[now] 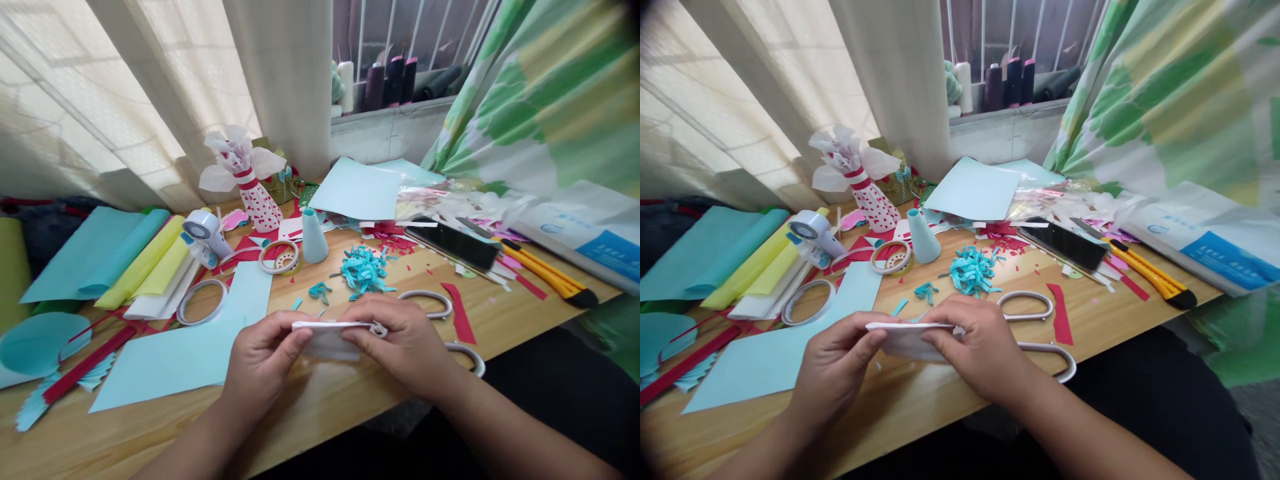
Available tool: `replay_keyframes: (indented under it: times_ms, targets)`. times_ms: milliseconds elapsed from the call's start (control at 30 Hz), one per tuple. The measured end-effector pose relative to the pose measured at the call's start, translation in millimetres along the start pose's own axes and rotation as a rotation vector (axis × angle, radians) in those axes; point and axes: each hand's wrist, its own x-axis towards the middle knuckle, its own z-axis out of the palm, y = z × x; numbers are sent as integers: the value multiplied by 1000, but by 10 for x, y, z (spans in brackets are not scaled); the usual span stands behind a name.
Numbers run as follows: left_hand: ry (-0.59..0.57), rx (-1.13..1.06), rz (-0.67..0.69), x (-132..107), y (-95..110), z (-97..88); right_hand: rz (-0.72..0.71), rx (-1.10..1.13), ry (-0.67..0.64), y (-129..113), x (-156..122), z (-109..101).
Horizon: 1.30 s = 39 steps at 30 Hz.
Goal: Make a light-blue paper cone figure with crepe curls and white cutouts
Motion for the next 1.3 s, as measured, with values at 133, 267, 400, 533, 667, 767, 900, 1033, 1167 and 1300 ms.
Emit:
replay_keyframes:
  times_ms: [133, 267, 400, 533, 667, 767, 900, 1033, 1167, 1300]
  targets:
    - [59, 20, -32, 16, -10, 15, -85, -29, 82, 19, -35, 22]
    - [75, -14, -68, 6, -44, 8, -147, 43, 167, 7, -29, 29]
    - [50, -98, -105, -9, -48, 12, 22, 108, 143, 5, -11, 47]
    - [11, -255, -178, -16, -71, 26, 135, 207, 157, 18, -7, 73]
    - [27, -292, -198, -17, -94, 30, 154, 238, 157, 19, 0, 90]
    - [62, -282, -181, -16, -95, 34, 164, 240, 151, 20, -5, 102]
    - [84, -278, -171, -14, -94, 41, 200, 231, 174, 38, -13, 118]
    - [97, -290, -183, -8, -104, 38, 181, 215, 165, 57, -7, 126]
    - [27, -328, -248, 16, -91, 35, 185, 228, 178, 81, -16, 142]
    - [-74, -216, -351, 54, -42, 32, 235, 252, 225, 100, -40, 148]
